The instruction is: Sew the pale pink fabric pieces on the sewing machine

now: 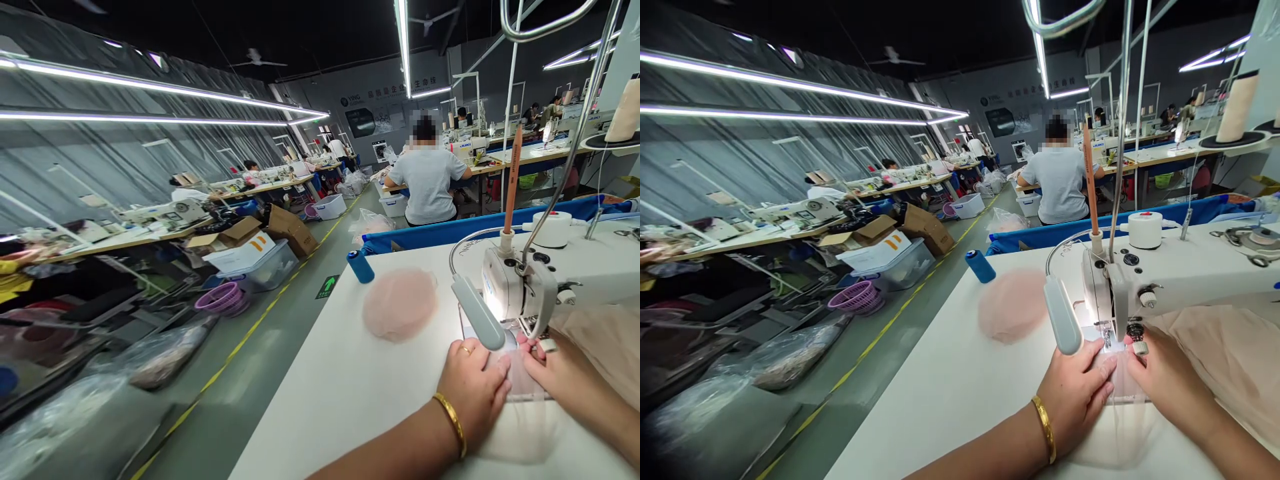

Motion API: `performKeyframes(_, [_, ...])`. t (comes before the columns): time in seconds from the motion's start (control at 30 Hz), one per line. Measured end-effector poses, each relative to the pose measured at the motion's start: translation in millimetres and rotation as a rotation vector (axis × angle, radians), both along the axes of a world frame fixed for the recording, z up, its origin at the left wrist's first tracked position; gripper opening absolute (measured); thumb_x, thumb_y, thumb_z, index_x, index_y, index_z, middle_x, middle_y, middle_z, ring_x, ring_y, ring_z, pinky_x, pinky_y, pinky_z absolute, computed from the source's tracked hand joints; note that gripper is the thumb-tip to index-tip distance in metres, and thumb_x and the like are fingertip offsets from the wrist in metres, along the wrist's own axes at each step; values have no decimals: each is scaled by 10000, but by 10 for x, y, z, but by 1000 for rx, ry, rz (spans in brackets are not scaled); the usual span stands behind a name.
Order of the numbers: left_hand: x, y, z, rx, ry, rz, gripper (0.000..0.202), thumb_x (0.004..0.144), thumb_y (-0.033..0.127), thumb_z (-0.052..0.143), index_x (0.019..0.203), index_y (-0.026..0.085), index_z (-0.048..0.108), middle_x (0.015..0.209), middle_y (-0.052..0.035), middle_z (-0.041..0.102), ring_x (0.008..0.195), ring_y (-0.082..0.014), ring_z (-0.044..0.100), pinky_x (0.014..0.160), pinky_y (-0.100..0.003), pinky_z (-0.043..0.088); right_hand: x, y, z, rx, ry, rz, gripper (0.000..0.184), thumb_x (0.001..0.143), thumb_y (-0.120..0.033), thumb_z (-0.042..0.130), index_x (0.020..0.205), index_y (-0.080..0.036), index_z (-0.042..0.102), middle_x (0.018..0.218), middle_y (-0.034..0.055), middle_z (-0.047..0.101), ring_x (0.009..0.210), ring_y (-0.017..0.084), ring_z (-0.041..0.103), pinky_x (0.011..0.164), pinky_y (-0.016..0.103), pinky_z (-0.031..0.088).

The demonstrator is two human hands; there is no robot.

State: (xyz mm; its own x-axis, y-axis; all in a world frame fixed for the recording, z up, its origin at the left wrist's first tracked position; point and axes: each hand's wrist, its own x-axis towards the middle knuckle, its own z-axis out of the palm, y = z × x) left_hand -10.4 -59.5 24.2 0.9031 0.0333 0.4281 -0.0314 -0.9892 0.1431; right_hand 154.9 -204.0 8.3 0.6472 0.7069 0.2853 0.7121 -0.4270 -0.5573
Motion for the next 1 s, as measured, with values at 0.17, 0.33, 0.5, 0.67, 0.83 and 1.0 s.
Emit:
performKeyframes(0.17, [-1, 6, -4, 9, -22, -8, 312, 1020, 348, 576, 1254, 211, 731, 1108, -146, 747, 1019, -320, 677, 824, -487, 549, 39, 12, -109, -3, -63, -11, 295, 937, -378, 472, 900, -234, 727, 680, 25, 684, 635, 231, 643, 678, 362, 474])
performKeyframes(0.33, [8, 12, -12, 14, -5, -3, 313, 1015, 345, 586, 1259, 216, 733, 1126, -151, 748, 1032, -316, 678, 843, -485, 552, 67, 32, -180, 3, -93, -17, 299, 945, -373, 488, 941, -214, 741, 752, 54, 744, 778, 269, 709, 726, 367, 495])
performKeyframes(0.5, [8, 14, -14, 10, -15, -1, 313, 1004, 329, 598, 1259, 212, 737, 1143, -155, 749, 1043, -317, 681, 859, -487, 558, 76, -1, -139, 6, -99, 5, 337, 961, -397, 448, 938, -226, 738, 799, 60, 764, 738, 261, 712, 714, 374, 519])
performKeyframes(0.67, [16, 11, -21, 6, -7, -8, 322, 1009, 343, 591, 1266, 210, 733, 1158, -154, 745, 1054, -322, 677, 866, -503, 560, 65, -62, -71, 1, -104, 18, 327, 979, -412, 463, 972, -243, 743, 885, 76, 787, 796, 275, 733, 718, 382, 550])
performKeyframes(0.83, [4, 28, 32, -25, 55, -4, 341, 1026, 370, 589, 1310, 214, 697, 1220, -152, 730, 1109, -333, 659, 886, -500, 534, 33, -244, 59, -16, -274, 215, 267, 985, -371, 533, 970, -280, 784, 943, 84, 788, 866, 293, 741, 781, 415, 581])
performKeyframes(1.0, [-165, 61, 121, -83, 217, -83, 639, 832, 703, 746, 1269, 244, 663, 1342, -141, 664, 1123, -353, 623, 956, -528, 492, 36, -479, 219, -171, -109, 592, 599, 776, -499, 905, 1332, -438, 692, 1433, 1, 694, 1285, 311, 664, 1007, 392, 597])
